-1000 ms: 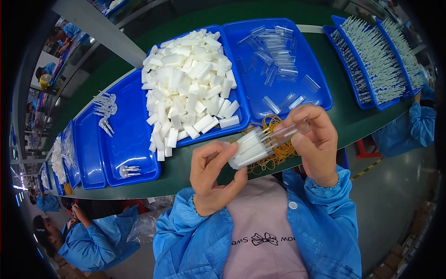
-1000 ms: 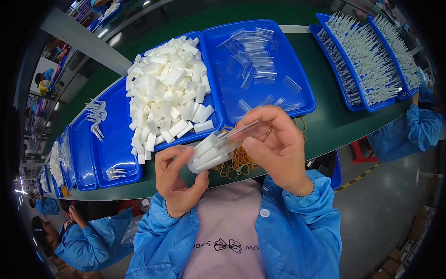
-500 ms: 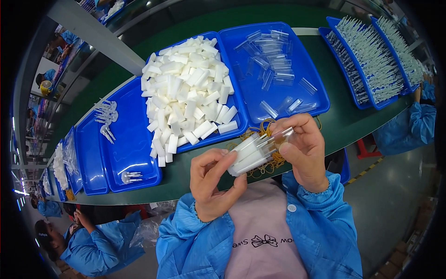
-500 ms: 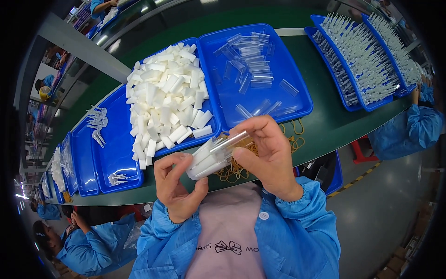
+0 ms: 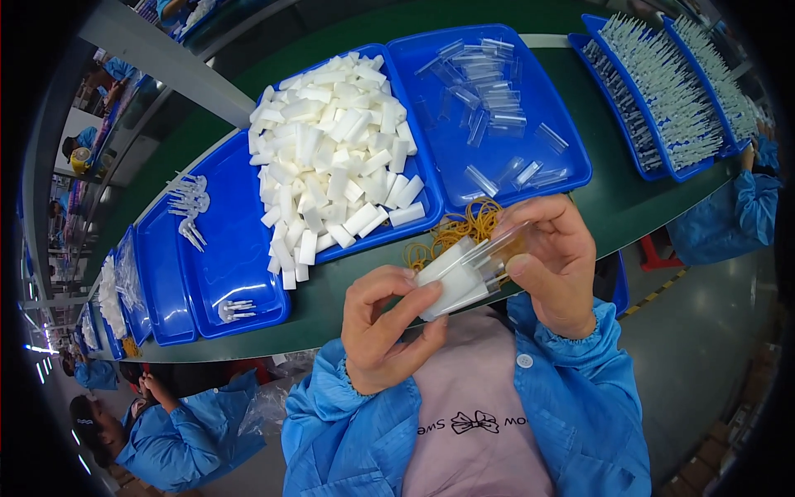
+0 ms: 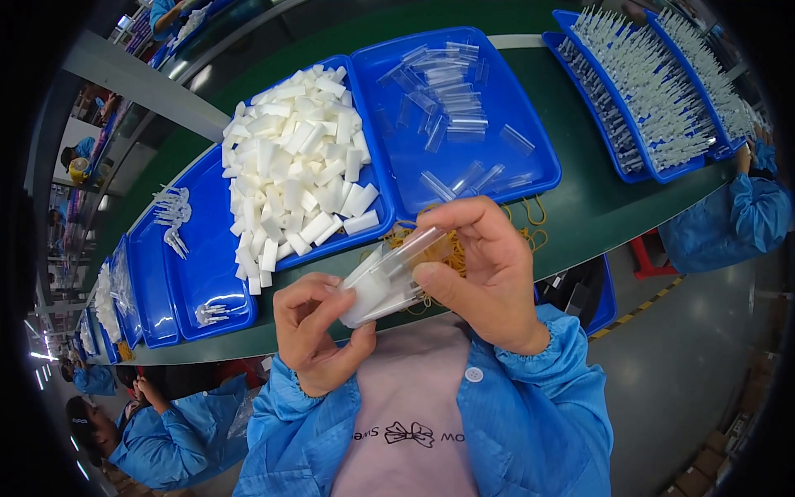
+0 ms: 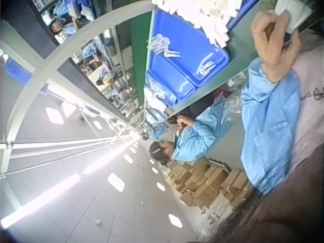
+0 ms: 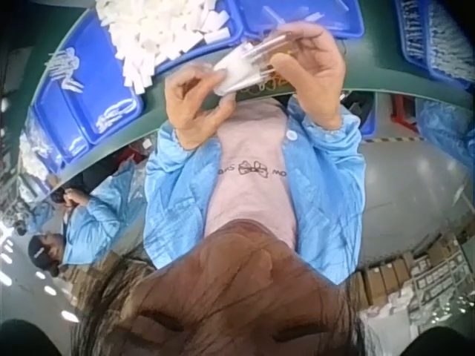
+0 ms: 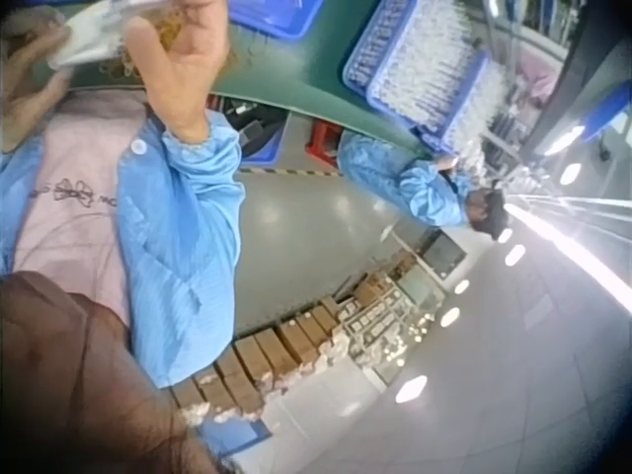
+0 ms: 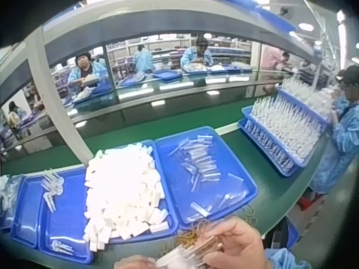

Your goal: The person assembles components by placing white foam pieces onto the prongs of plastic bases, sliding clear plastic sleeves over the foam pieces, and securing the bundles with rubber bands by hand.

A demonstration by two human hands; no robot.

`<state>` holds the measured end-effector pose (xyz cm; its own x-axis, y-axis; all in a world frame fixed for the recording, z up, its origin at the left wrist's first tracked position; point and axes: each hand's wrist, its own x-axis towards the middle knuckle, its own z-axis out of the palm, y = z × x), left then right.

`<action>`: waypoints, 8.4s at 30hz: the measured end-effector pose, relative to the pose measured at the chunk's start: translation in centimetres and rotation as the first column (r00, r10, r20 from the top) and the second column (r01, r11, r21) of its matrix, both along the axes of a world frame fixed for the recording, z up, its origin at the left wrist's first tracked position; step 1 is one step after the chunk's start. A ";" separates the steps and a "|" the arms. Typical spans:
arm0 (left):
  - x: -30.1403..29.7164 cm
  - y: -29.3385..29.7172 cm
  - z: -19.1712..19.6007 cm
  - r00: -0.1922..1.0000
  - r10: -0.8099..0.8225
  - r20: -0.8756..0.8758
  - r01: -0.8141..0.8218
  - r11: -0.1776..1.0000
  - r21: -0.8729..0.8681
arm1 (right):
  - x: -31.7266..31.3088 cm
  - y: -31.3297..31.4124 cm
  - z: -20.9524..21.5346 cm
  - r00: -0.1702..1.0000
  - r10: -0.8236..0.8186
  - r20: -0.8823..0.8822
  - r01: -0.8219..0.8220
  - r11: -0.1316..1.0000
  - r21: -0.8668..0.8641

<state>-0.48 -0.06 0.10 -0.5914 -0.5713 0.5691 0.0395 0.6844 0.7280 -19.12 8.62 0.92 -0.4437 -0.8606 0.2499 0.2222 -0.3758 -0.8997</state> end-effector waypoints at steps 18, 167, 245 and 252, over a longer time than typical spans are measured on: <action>0.2 -0.4 -0.3 0.998 0.054 0.026 -0.055 0.998 0.039 | -1.6 1.0 0.1 0.929 -0.051 -0.368 0.086 0.993 0.079; -4.4 -2.9 -1.4 0.932 -0.289 -0.220 0.341 0.488 0.804 | 1.3 -2.3 0.9 0.365 0.005 -0.931 0.166 0.984 0.070; -3.6 -2.6 -7.4 0.899 -0.229 0.373 0.196 0.973 0.124 | -20.8 -21.7 -6.5 0.287 0.218 -0.933 0.340 0.887 0.311; -2.1 -1.8 -7.6 0.970 -0.162 0.179 0.108 0.954 0.281 | -12.0 -10.9 -0.2 0.310 0.140 -0.940 -0.044 0.990 0.132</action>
